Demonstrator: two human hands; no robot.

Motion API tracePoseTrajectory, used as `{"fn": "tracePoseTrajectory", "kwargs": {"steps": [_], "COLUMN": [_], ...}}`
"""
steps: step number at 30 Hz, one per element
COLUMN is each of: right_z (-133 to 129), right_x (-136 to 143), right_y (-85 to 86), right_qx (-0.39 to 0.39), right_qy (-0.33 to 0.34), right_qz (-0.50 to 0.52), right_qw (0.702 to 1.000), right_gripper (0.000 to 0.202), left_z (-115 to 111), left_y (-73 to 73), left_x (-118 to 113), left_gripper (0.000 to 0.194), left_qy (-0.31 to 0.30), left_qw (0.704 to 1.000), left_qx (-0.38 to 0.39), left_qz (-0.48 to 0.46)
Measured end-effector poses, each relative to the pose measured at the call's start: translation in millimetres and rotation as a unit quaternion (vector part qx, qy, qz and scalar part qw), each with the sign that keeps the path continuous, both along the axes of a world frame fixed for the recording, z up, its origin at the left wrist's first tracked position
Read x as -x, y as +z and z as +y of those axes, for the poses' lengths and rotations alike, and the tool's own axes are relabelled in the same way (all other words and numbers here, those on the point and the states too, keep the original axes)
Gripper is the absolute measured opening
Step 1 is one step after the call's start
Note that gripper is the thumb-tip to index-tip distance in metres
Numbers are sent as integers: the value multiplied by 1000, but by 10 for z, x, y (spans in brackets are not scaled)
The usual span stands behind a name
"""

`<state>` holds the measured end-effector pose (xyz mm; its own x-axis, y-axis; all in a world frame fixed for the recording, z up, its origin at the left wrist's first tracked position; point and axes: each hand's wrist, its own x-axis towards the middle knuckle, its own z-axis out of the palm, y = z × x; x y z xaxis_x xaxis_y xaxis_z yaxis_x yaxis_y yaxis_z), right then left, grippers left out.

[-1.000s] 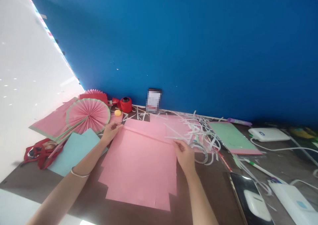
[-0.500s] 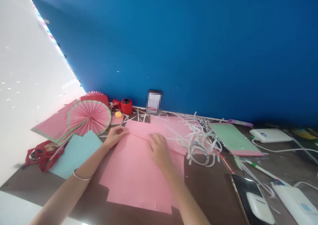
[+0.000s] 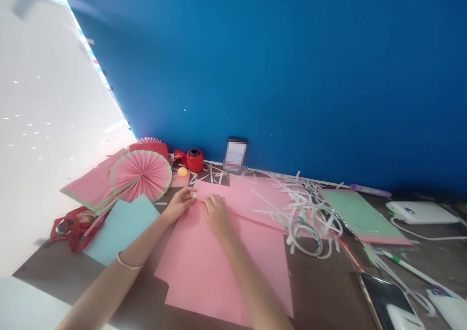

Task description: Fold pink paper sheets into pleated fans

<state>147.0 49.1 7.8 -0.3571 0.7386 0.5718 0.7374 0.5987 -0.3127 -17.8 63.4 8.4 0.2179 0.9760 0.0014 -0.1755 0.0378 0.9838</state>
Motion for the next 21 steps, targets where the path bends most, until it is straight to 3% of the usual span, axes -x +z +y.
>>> {"fn": "tracePoseTrajectory", "kwargs": {"steps": [9,21], "right_z": [48,113], "right_x": [59,83], "right_y": [26,73], "right_qx": [51,163], "right_qy": [-7,0], "right_qz": [-17,25], "right_qw": [999,986], "right_gripper": [24,17], "left_z": [7,37], "left_y": [-17,-79], "left_x": [6,25], "left_gripper": [41,39], "left_qy": [10,22], "left_qw": [1000,1000], "left_qx": [2,-2], "left_qz": [-26,-3]}}
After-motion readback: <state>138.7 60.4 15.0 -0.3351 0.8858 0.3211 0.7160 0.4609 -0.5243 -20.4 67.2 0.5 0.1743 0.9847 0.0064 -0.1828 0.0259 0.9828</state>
